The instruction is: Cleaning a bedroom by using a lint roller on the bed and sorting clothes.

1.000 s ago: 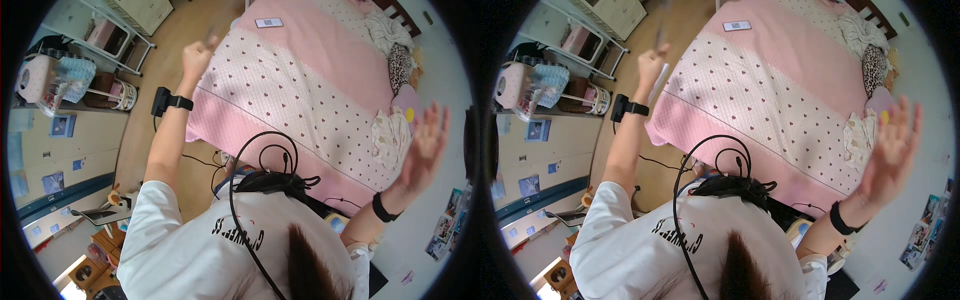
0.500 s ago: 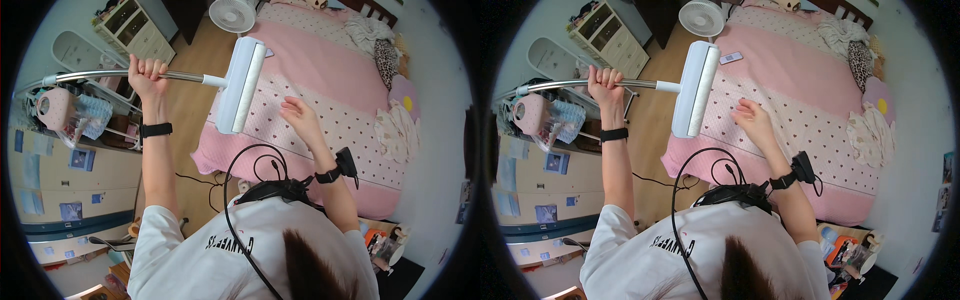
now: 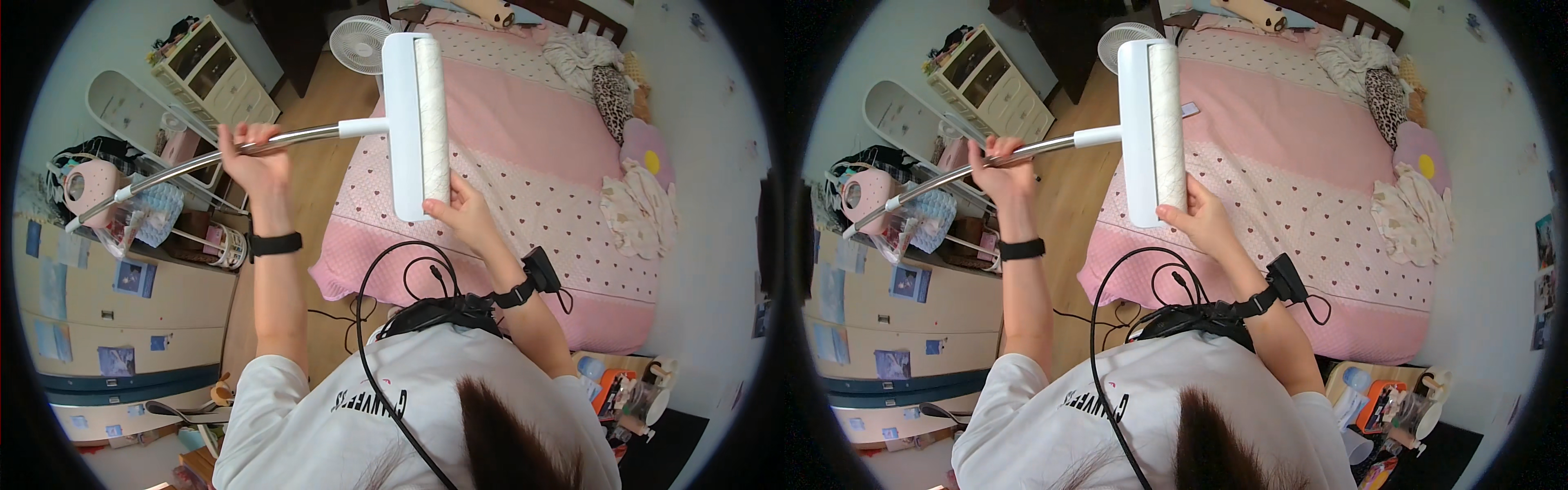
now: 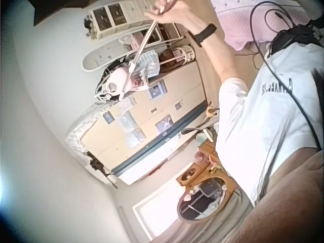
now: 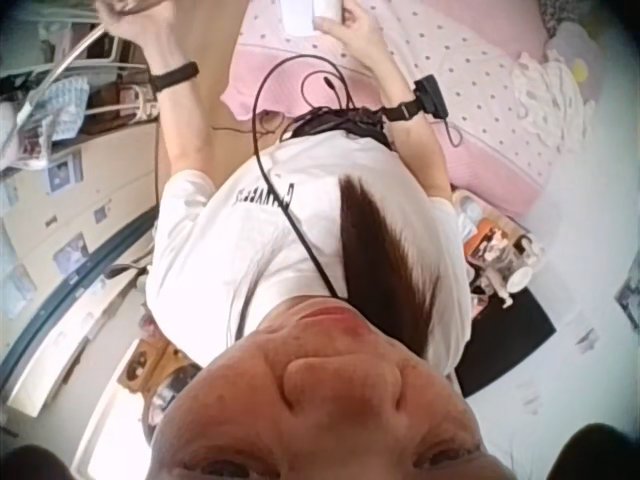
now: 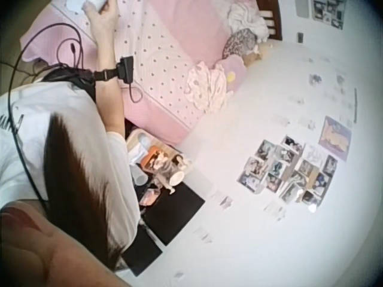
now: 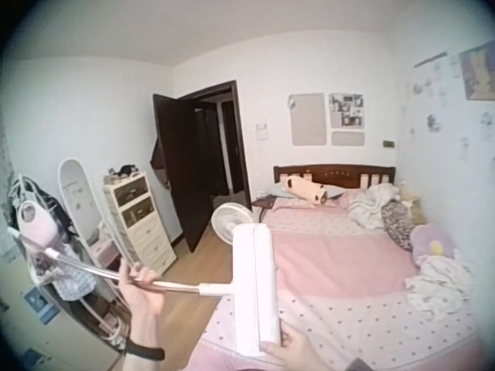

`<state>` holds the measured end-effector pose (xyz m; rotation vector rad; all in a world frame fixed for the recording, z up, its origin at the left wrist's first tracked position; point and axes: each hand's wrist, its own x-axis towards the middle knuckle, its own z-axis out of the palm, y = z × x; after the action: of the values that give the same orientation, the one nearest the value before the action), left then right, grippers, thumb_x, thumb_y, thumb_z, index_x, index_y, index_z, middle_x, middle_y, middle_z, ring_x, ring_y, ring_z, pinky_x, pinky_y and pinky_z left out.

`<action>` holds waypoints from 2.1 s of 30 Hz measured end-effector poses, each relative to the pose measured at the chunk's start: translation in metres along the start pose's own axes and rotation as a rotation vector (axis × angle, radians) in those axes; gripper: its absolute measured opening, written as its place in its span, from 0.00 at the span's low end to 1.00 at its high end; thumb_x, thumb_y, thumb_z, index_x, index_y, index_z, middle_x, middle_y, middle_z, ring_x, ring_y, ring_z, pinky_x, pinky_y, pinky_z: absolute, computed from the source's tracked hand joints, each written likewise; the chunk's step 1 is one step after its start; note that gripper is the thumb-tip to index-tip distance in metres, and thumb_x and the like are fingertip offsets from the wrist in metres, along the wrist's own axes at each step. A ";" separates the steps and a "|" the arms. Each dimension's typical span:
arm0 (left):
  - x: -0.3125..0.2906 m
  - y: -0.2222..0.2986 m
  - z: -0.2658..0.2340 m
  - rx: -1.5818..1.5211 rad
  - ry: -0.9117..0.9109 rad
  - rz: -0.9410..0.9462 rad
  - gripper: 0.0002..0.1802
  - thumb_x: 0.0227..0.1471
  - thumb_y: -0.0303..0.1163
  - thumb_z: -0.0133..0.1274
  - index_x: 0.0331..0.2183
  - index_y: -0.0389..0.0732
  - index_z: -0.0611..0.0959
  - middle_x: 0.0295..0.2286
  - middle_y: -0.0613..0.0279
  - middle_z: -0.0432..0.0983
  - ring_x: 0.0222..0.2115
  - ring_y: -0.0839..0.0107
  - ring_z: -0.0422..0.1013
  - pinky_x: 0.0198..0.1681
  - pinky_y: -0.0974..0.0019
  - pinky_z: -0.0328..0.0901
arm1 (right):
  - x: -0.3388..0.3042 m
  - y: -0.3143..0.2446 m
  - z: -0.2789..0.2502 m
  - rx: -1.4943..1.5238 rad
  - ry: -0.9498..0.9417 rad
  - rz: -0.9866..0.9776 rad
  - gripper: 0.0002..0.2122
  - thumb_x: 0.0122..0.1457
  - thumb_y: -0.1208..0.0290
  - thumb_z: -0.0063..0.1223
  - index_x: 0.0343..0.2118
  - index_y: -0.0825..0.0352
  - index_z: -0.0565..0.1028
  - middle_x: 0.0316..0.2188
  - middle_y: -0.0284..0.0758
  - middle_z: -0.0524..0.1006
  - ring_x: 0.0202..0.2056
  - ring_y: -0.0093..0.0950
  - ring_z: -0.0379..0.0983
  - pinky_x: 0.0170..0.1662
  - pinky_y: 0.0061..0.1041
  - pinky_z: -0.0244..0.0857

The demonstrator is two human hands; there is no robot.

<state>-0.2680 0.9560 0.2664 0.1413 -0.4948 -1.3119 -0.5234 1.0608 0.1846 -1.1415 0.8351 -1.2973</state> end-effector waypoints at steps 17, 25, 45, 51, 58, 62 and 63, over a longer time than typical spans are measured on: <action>-0.076 -0.120 0.018 0.488 -0.093 -0.334 0.25 0.39 0.20 0.55 0.41 0.35 0.64 0.36 0.57 0.67 0.37 0.71 0.67 0.40 0.68 0.65 | -0.020 0.019 -0.029 0.231 0.108 0.106 0.24 0.56 0.69 0.42 0.53 0.75 0.54 0.45 0.38 0.67 0.42 0.23 0.66 0.46 0.22 0.60; -0.085 -0.130 0.012 0.675 -0.104 -0.163 0.28 0.39 0.21 0.55 0.43 0.36 0.63 0.35 0.56 0.68 0.34 0.73 0.68 0.38 0.70 0.66 | -0.021 0.011 -0.010 0.017 0.050 0.041 0.26 0.51 0.79 0.49 0.53 0.73 0.55 0.42 0.34 0.67 0.39 0.18 0.66 0.42 0.17 0.61; -0.088 -0.134 0.002 0.888 -0.047 -0.127 0.44 0.32 0.18 0.55 0.51 0.35 0.52 0.41 0.48 0.63 0.40 0.66 0.66 0.41 0.67 0.64 | -0.026 -0.006 -0.001 -0.771 0.158 0.036 0.17 0.41 0.71 0.51 0.38 0.69 0.72 0.24 0.42 0.75 0.28 0.31 0.75 0.32 0.25 0.67; -0.091 -0.136 0.002 0.956 -0.073 -0.074 0.42 0.32 0.19 0.56 0.50 0.33 0.54 0.39 0.51 0.66 0.38 0.67 0.67 0.39 0.68 0.65 | -0.025 -0.011 -0.003 -0.820 0.126 0.118 0.15 0.42 0.72 0.49 0.35 0.69 0.73 0.20 0.42 0.75 0.26 0.29 0.75 0.28 0.22 0.67; -0.089 -0.139 -0.003 0.976 -0.052 -0.124 0.41 0.30 0.21 0.57 0.48 0.33 0.57 0.40 0.49 0.64 0.40 0.66 0.66 0.41 0.67 0.64 | -0.029 0.022 -0.019 -0.529 0.223 0.020 0.12 0.45 0.71 0.50 0.33 0.68 0.75 0.19 0.43 0.74 0.23 0.28 0.74 0.27 0.22 0.65; -0.086 -0.142 -0.006 1.003 -0.013 -0.129 0.40 0.30 0.22 0.57 0.48 0.32 0.58 0.40 0.50 0.64 0.40 0.67 0.65 0.41 0.68 0.63 | -0.031 0.012 -0.016 -0.718 0.258 0.003 0.10 0.45 0.69 0.52 0.31 0.66 0.76 0.18 0.41 0.74 0.21 0.29 0.73 0.25 0.24 0.65; -0.086 -0.143 -0.007 1.002 -0.018 -0.133 0.40 0.30 0.22 0.57 0.48 0.32 0.58 0.40 0.50 0.64 0.40 0.67 0.65 0.41 0.68 0.63 | -0.032 0.008 -0.015 -0.853 0.258 0.016 0.09 0.45 0.68 0.53 0.30 0.65 0.76 0.18 0.39 0.74 0.21 0.29 0.73 0.25 0.25 0.65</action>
<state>-0.4069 0.9984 0.1841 1.0032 -1.1401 -1.0854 -0.5398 1.0886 0.1686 -1.6228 1.6796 -1.0981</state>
